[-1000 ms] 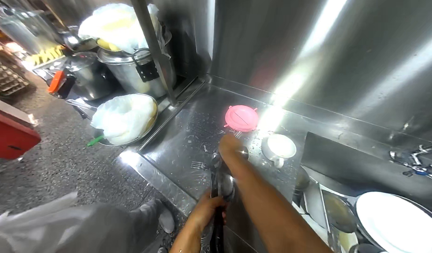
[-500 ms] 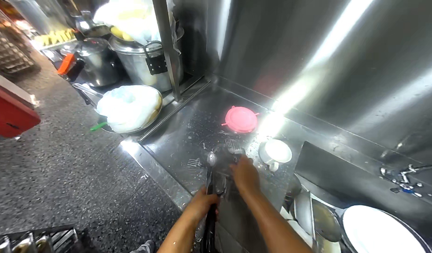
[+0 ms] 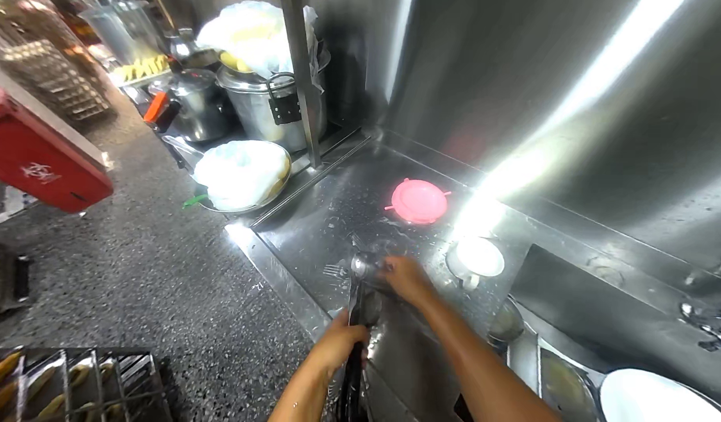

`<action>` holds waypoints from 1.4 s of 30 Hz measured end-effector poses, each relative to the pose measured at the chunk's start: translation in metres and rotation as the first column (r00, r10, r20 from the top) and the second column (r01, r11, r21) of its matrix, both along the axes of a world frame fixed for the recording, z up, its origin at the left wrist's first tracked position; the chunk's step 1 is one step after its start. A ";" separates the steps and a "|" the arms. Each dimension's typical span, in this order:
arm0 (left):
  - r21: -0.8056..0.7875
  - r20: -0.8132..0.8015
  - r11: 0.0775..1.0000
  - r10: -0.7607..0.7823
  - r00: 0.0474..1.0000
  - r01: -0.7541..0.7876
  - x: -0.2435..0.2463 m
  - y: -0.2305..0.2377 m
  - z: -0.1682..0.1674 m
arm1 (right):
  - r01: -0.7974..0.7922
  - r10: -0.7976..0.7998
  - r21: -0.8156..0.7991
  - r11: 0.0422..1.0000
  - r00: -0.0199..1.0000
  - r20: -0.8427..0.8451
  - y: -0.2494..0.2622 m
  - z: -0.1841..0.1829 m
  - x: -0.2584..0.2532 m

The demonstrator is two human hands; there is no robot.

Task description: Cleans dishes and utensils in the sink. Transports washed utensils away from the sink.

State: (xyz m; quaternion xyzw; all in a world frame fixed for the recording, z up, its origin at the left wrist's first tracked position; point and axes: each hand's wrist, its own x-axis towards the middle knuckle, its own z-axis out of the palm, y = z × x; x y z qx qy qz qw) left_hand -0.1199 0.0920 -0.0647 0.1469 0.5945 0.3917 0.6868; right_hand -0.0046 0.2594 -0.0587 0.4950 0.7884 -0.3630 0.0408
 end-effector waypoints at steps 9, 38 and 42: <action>0.017 0.037 0.995 0.096 0.995 -0.096 -0.004 -0.033 0.011 | -0.161 0.159 -0.003 0.987 0.968 0.193 -0.022 -0.009 -0.008; 0.443 0.078 0.825 0.353 0.932 -0.350 0.069 0.039 0.024 | 0.102 -0.136 -0.093 0.990 0.832 -0.538 -0.093 0.031 0.068; 0.541 -0.016 0.810 0.278 0.960 -0.226 0.057 0.044 0.049 | 0.079 -0.121 -0.092 0.993 0.727 -0.675 -0.088 0.034 0.061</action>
